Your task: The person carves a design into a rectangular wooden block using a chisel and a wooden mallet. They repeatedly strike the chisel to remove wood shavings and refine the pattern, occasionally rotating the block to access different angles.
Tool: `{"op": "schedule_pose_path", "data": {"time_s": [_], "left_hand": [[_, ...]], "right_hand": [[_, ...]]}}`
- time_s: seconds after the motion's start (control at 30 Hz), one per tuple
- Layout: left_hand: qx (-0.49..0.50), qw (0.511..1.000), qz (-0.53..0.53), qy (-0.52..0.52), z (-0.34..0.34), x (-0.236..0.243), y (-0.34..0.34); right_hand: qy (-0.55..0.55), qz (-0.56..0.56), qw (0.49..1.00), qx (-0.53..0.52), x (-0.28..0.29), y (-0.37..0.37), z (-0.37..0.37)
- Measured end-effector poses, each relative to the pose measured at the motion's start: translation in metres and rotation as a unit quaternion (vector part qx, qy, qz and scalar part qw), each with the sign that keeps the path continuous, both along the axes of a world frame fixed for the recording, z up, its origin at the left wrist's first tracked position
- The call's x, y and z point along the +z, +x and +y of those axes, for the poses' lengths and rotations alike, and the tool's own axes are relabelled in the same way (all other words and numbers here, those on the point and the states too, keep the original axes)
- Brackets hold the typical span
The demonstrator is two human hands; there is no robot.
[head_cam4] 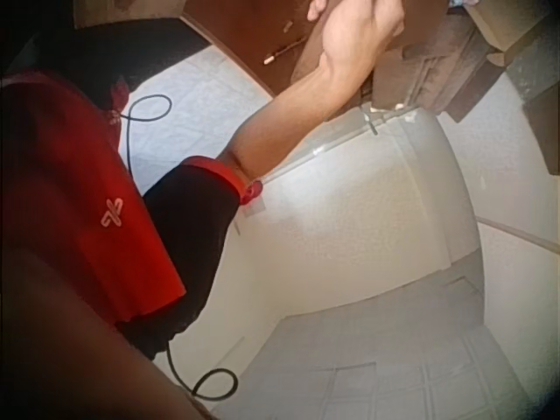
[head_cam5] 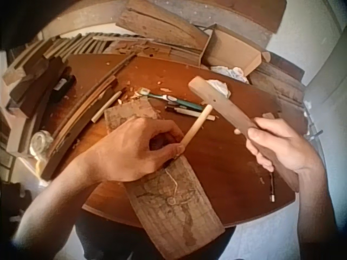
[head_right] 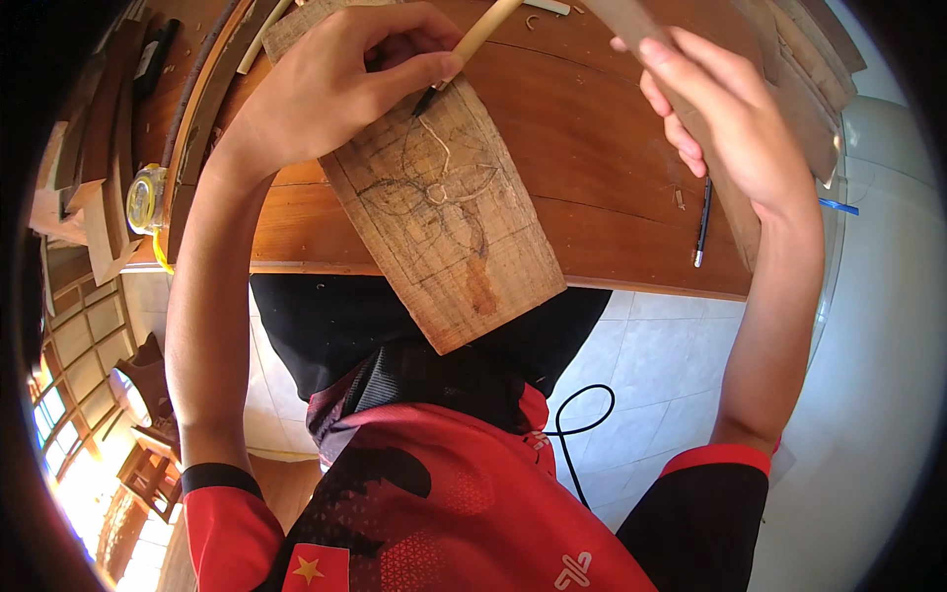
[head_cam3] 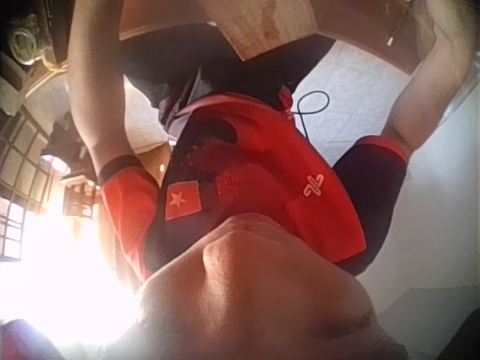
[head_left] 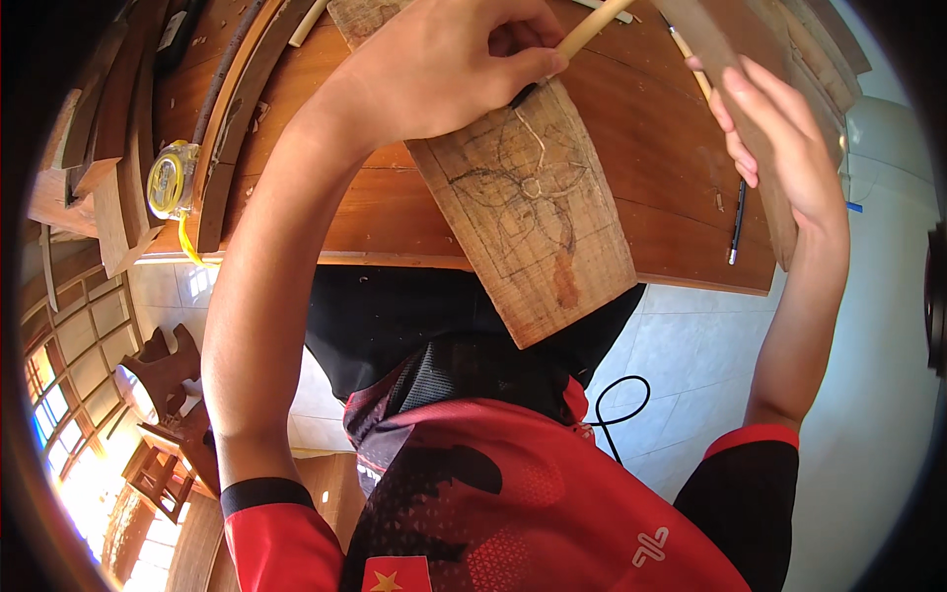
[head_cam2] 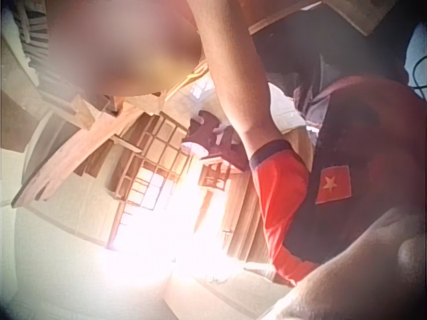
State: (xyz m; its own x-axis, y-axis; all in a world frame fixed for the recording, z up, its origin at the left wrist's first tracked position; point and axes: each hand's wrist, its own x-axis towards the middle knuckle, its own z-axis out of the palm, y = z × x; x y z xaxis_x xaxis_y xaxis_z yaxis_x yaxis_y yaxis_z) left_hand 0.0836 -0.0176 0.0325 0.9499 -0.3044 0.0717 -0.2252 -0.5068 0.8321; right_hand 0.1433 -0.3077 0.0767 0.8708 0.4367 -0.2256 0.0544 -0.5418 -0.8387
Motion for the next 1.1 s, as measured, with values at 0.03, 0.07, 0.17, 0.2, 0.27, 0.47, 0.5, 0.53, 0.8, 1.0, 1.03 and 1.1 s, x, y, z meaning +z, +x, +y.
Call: {"op": "schedule_pose_path", "data": {"time_s": [0.03, 0.07, 0.17, 0.2, 0.27, 0.47, 0.5, 0.53, 0.8, 1.0, 1.03, 1.1], "left_hand": [[-0.004, 1.0, -0.016, 0.014, 0.0, 0.006, -0.005], [-0.003, 0.999, -0.028, 0.019, -0.001, 0.007, -0.007], [0.005, 0.999, -0.047, 0.02, -0.003, 0.008, -0.008], [0.008, 0.999, -0.047, 0.02, -0.003, 0.008, -0.009], [0.005, 0.999, -0.037, 0.009, 0.0, 0.007, -0.008], [0.002, 0.999, -0.049, -0.001, 0.0, 0.007, -0.009], [-0.001, 0.999, -0.05, -0.002, 0.0, 0.009, -0.009], [-0.01, 0.999, -0.039, -0.023, 0.004, 0.008, -0.006], [0.002, 1.0, -0.002, -0.026, 0.008, 0.012, -0.007], [0.008, 0.998, -0.056, -0.017, 0.009, 0.003, -0.01], [0.012, 0.998, -0.061, -0.007, 0.008, -0.003, -0.007], [0.019, 0.999, -0.047, 0.006, 0.007, -0.005, -0.006]], "right_hand": [[-0.013, -0.003, 1.0, 0.005, -0.001, 0.001, 0.002], [-0.026, -0.006, 1.0, 0.011, 0.0, 0.004, 0.005], [-0.032, 0.005, 0.999, 0.01, 0.006, 0.01, 0.004], [-0.043, 0.015, 0.999, 0.025, 0.008, 0.011, 0.004], [-0.055, 0.004, 0.998, 0.026, 0.01, 0.011, 0.012], [-0.086, 0.002, 0.995, 0.041, 0.012, 0.021, 0.011], [-0.063, -0.018, 0.998, 0.019, 0.013, 0.016, 0.019], [-0.041, -0.038, 0.998, -0.004, 0.014, 0.012, 0.023], [-0.059, -0.01, 0.998, 0.001, 0.018, 0.014, 0.03], [-0.069, 0.006, 0.997, 0.036, 0.036, 0.033, 0.047], [-0.119, 0.005, 0.99, 0.07, 0.041, 0.034, 0.045], [-0.148, 0.001, 0.988, 0.047, 0.041, 0.032, 0.051]]}}
